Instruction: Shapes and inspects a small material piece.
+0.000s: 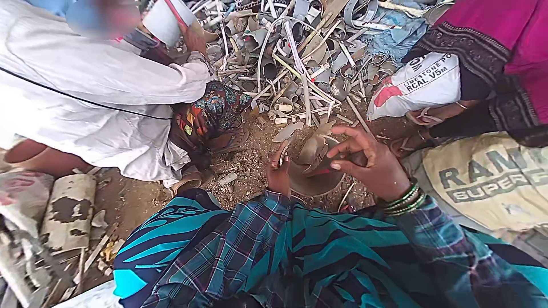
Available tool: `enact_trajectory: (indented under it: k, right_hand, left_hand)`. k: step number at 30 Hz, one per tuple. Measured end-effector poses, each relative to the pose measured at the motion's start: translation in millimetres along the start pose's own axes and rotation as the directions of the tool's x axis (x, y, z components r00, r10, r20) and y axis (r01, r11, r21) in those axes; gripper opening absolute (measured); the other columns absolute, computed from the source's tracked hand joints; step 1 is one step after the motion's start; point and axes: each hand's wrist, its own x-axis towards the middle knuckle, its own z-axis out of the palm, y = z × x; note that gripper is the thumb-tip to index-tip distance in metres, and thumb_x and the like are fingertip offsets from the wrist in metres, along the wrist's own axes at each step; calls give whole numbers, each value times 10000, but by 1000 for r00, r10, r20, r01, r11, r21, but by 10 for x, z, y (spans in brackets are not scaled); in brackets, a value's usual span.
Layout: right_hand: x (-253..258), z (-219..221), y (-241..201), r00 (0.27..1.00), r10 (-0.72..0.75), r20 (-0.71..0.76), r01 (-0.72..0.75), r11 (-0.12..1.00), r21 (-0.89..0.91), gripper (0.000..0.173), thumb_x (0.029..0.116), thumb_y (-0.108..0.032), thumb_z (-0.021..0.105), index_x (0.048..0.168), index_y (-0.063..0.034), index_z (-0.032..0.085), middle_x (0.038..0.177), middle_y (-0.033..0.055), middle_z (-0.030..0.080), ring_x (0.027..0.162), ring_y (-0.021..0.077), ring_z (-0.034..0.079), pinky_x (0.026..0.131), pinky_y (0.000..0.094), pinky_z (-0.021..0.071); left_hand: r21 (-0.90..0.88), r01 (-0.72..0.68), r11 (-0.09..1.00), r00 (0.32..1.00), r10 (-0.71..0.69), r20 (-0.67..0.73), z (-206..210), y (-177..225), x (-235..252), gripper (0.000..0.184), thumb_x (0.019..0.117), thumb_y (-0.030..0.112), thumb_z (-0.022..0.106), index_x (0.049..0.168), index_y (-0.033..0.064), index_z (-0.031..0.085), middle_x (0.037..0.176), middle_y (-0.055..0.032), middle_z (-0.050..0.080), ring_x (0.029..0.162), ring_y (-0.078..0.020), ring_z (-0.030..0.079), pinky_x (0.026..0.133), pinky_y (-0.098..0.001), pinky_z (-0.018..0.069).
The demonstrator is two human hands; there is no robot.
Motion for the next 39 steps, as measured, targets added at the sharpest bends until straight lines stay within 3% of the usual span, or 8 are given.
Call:
enact_trajectory:
  k: [6,12,15,19,24,29,35,39]
  right_hand:
    - [-70,150,216,979,183,-94,-190,979,-68,444,897,-151,751,1286,11,612,749,-16,625,607,2,501,599,186,430]
    - [-161,-70,177,957,155,245,-133,985,-107,431,928,-53,639,1345,24,566,1003,90,620,824,108,571,744,256,487]
    - [-243,58,265,999,-12,53,21,987,-157,388,963,-150,610,1311,22,629,878,79,708,718,115,620,686,277,514]
    - [-331,77,204,983,-100,-156,111,992,64,390,987,-190,600,1299,44,611,755,-54,592,631,-77,525,614,90,467]
    - [-402,62,169,976,-116,-185,160,956,245,379,1001,-258,614,1289,-11,615,719,-107,593,616,-79,555,615,115,512]
    - [-310,485,639,971,-5,-240,69,962,263,234,980,-100,570,1099,77,667,714,-53,595,584,-78,508,582,114,463]
    - [-387,45,-135,979,-67,-190,124,945,304,226,1004,-163,587,1190,-54,656,684,-130,565,577,-85,522,581,105,489]
    - [-291,364,493,961,78,-264,8,951,310,211,964,-80,547,1102,35,657,660,-103,549,546,-66,502,565,139,475]
  left_hand:
    - [119,68,991,994,-77,72,-37,-428,116,382,1000,-120,444,1378,-165,479,1428,-270,524,1271,-152,533,1067,-238,402]
    - [167,109,980,983,-131,130,33,-376,107,416,1010,-122,407,1424,-147,436,1486,-275,464,1330,-191,488,1099,-263,368]
    - [215,112,970,972,-152,182,58,-382,72,412,1028,-93,392,1437,-138,430,1517,-267,437,1372,-200,458,1124,-276,346]
    - [241,20,970,954,-90,286,90,-512,-41,411,1006,-90,406,1407,-155,465,1502,-287,451,1397,-230,447,1151,-299,334]
    - [241,-34,970,939,-52,340,152,-581,-165,396,989,-97,420,1370,-169,501,1464,-306,485,1376,-239,474,1139,-296,352]
    - [248,-69,966,934,-25,357,167,-610,-190,398,975,-100,429,1357,-172,515,1464,-317,480,1383,-255,469,1139,-306,356]
    - [235,-91,968,947,12,320,207,-658,-160,412,939,-103,446,1334,-193,523,1423,-334,509,1348,-271,500,1136,-319,367]
    - [253,-100,962,929,-1,369,179,-677,-170,401,950,-118,437,1333,-186,530,1448,-334,488,1378,-287,476,1143,-326,360]
